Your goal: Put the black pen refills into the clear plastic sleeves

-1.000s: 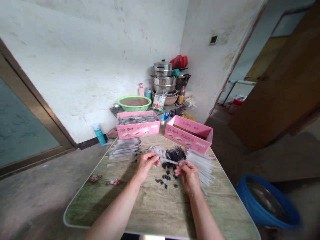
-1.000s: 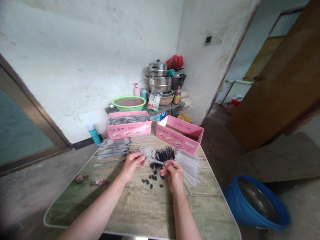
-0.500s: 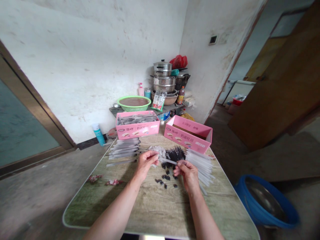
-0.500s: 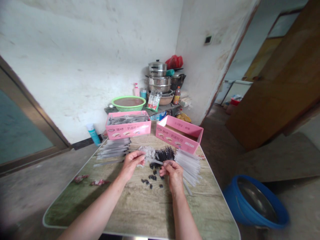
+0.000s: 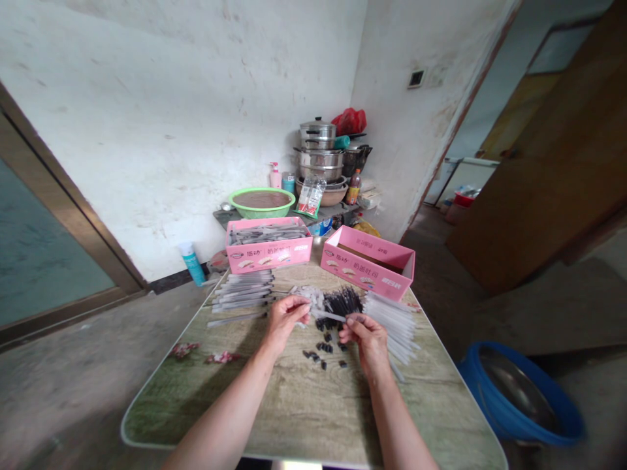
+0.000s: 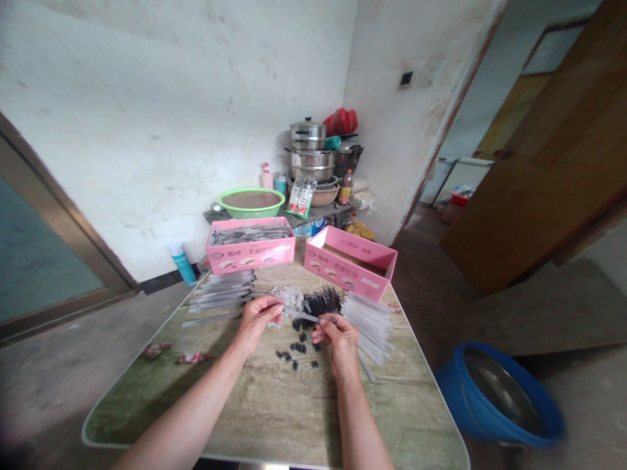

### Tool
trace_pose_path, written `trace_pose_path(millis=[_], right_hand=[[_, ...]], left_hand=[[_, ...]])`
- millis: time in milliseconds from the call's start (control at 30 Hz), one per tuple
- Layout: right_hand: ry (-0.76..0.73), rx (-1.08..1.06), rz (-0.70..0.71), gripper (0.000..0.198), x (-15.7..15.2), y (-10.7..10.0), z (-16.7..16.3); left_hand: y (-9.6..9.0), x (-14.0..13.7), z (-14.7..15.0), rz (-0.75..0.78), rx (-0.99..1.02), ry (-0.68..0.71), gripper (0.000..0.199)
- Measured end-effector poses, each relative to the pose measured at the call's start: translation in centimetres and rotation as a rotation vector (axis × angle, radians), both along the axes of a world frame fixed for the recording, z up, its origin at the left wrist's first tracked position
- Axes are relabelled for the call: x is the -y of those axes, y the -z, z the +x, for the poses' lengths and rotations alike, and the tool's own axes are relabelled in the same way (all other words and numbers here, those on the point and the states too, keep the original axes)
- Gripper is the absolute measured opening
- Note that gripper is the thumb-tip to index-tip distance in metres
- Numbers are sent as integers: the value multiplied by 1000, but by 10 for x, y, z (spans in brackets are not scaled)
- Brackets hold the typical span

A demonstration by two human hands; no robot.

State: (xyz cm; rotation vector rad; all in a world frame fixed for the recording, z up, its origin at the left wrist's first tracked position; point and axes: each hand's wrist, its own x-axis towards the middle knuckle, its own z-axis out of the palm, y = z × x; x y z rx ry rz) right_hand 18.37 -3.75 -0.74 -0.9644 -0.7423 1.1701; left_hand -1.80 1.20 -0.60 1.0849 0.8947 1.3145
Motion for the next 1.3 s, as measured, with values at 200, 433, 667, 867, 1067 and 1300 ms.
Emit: trace_pose_path(millis=[200,433,667,867,1067,1300], right_hand=[[-9,-5,-23,30,0,-2,-1],[-8,-10,-55,33,0,-3,-1],[13,-17,-51,34,1,-5,-3],[14,-15,-39,34,-1,-1,-2],[8,-4,-35,33,0,-1,-2],[17,25,-46,34,0,0,0]], left_hand=[[-3,1,2,-15,23,-2,33],[-3,1,1,22,39,18,35],[-3,3,1,-4,3,28,45],[2,1,0,-27,-141,-2,50],[1,3,1,9,-155,46,42],[1,1,1,70,-82,91,39]])
